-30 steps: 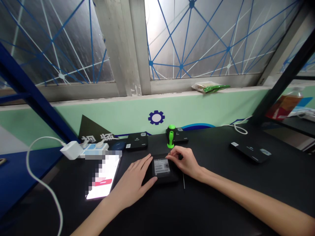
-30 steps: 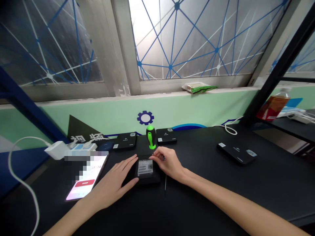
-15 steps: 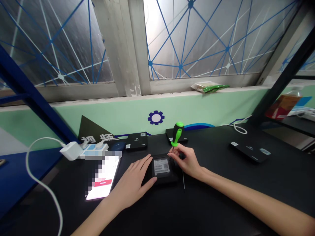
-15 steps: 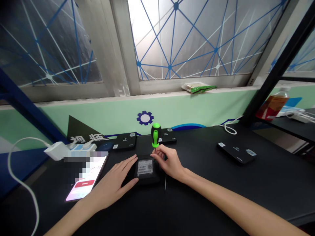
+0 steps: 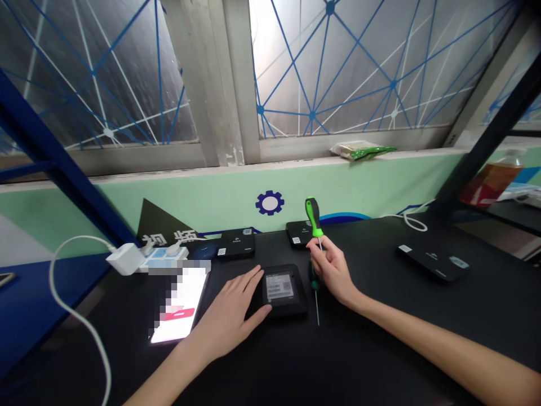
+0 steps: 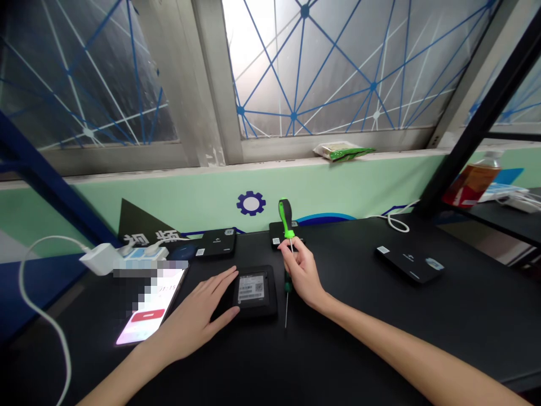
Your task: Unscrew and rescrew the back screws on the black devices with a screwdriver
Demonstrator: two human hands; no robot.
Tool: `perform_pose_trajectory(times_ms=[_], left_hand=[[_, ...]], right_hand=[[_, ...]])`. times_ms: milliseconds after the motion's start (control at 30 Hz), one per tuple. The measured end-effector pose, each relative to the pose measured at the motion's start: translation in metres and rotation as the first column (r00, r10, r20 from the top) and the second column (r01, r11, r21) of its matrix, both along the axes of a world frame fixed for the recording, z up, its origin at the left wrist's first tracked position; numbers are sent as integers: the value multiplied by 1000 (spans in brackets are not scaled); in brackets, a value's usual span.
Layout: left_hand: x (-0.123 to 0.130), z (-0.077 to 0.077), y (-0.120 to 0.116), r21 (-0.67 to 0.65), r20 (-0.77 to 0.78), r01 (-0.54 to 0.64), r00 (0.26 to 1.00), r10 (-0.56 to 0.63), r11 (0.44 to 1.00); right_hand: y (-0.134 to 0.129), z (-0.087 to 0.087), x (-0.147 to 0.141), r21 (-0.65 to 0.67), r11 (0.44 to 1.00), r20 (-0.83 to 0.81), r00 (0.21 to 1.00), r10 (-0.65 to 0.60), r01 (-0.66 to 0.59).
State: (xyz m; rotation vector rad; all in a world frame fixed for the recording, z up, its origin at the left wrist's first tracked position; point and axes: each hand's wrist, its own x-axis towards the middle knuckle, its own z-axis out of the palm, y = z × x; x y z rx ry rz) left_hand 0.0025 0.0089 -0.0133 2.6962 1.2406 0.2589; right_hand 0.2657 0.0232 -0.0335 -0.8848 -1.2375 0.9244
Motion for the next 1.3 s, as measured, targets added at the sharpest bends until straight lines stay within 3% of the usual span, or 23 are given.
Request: perform_pose_trajectory(times_ms=[167,333,500,700,833,933,1067,1133,1300], left_hand=[[0,0,0,6,7,0,1000,0,1000],[0,0,0,11,3,-1,1000,1,1000],[0,-1,0,23,9,4,1000,-4,1000],[0,-1,0,22,5,-1,1000,1,1000],[0,-1,0,27,16,2,1000,-2,1000],[0,0,0,16,8,1,1000,-1,1000],[-1,-1,0,11,10,-3,1000,3,1000],[-1,-1,0,14,17,2,1000,-2,1000],[-1,0,0,8,29,5,1000,-5,1000]], right_hand=[[0,-1,2,18,1000,-6,1000,-20,20],[3,0,1,-60,998,-67,997,28,-32],[1,5,1,-28,998,-97,994,55,-58],[2,14,6,-129,989,65,995,75,-67],[9,20,15,-153,987,265,964,5,37],[12,24,25,-146,980,458,887,-50,131],[16,26,37,-81,965,771,629,-98,250],[18,25,39,-39,952,842,523,-133,305],[17,29,41,-12,958,905,410,-112,288]])
